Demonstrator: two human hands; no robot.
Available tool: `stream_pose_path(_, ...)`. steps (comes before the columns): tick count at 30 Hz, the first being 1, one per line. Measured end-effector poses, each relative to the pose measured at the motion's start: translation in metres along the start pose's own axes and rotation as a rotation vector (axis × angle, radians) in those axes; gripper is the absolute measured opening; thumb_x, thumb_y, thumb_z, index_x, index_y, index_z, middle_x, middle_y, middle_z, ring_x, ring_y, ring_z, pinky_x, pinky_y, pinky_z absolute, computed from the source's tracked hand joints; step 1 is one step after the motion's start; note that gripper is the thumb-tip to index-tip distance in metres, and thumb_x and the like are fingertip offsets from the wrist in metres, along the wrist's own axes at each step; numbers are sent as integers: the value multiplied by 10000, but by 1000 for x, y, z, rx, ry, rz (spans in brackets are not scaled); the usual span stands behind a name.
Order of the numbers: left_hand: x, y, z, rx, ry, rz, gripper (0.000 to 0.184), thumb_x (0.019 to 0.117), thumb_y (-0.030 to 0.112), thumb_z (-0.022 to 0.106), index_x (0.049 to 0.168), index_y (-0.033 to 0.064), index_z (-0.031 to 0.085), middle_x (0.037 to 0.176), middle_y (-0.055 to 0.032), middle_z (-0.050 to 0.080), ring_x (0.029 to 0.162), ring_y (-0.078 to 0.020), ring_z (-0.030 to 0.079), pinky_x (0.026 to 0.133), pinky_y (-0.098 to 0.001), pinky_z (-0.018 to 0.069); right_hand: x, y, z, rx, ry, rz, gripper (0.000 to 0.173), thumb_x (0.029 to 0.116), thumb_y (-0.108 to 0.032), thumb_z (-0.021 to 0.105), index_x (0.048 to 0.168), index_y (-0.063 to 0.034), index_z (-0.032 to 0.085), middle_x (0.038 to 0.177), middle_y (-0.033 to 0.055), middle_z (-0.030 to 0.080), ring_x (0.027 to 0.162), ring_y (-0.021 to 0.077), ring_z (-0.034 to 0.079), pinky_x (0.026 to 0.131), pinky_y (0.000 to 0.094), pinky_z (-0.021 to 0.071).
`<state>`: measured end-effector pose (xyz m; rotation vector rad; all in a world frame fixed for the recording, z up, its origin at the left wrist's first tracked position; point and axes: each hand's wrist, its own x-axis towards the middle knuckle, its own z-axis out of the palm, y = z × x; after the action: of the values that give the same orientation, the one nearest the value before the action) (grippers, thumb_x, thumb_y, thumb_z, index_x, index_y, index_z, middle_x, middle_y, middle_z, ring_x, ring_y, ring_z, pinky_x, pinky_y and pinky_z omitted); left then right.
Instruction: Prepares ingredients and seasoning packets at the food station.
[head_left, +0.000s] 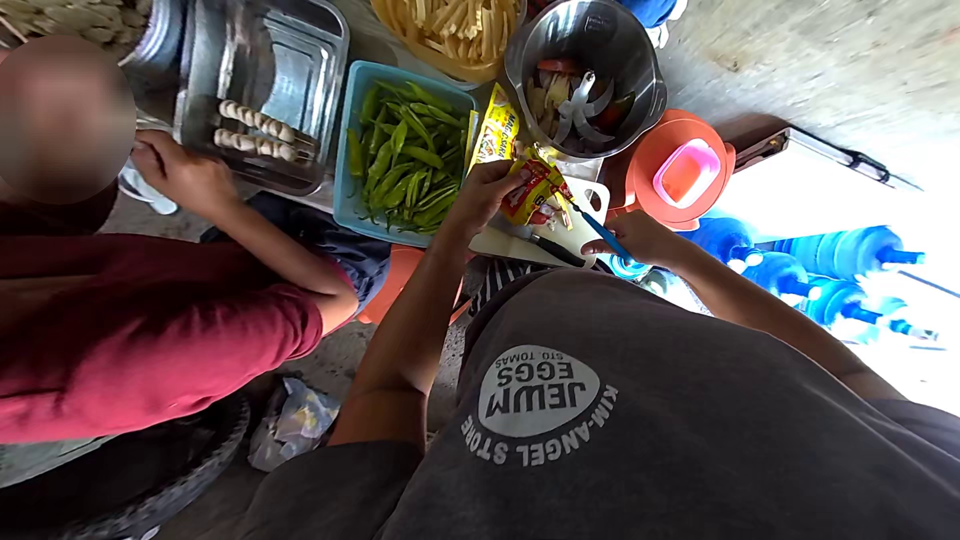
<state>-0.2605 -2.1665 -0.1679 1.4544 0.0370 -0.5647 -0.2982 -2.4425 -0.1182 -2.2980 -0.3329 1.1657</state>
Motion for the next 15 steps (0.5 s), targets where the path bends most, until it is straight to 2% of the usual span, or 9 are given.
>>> stream_pose_path(2,4,-7,-1,35,-26,-54,147,1040,114,557,977,52,674,811,65,672,744,6,640,747,-209,554,9,-4,2,-28,-52,76,562,968,-516,659,851,33,642,743,124,582,710,255,564,696,476,457)
stream_pose_path(4,9,-14,1,72,-59,-125,161,1041,123,570,1037,1,675,867,15,681,782,-21,645,787,-245,559,20,-9,4,-35,-103,152,574,979,-514,645,943,58,657,827,174,619,789,308,604,764,519,480)
stream_pose_path(7,19,-26,-2,29,-24,-182,159,1046,116,562,1041,-3,667,871,-1,679,783,-37,648,789,-256,560,37,-5,11,-22,-76,151,549,1020,-472,600,934,69,646,823,187,614,778,320,606,769,518,478)
stream_pose_path(11,28,-31,-10,-21,23,-233,161,1044,110,559,1049,-2,674,863,1,687,773,-40,656,779,-251,564,53,-2,18,18,-38,124,567,1018,-480,597,881,69,641,792,175,610,746,300,597,756,505,471)
stream_pose_path(14,32,-35,-12,25,2,-284,170,1042,114,565,1057,-22,664,885,-23,678,781,-53,643,791,-266,555,69,-5,16,25,-98,156,579,1029,-483,579,949,85,657,827,193,640,740,300,620,770,501,501)
stream_pose_path(15,34,-37,-11,31,-11,-302,190,1047,116,559,1092,-42,655,923,-47,674,807,-70,638,816,-282,550,76,-6,14,30,-115,180,584,1033,-483,572,967,91,659,851,206,645,759,314,625,786,514,499)
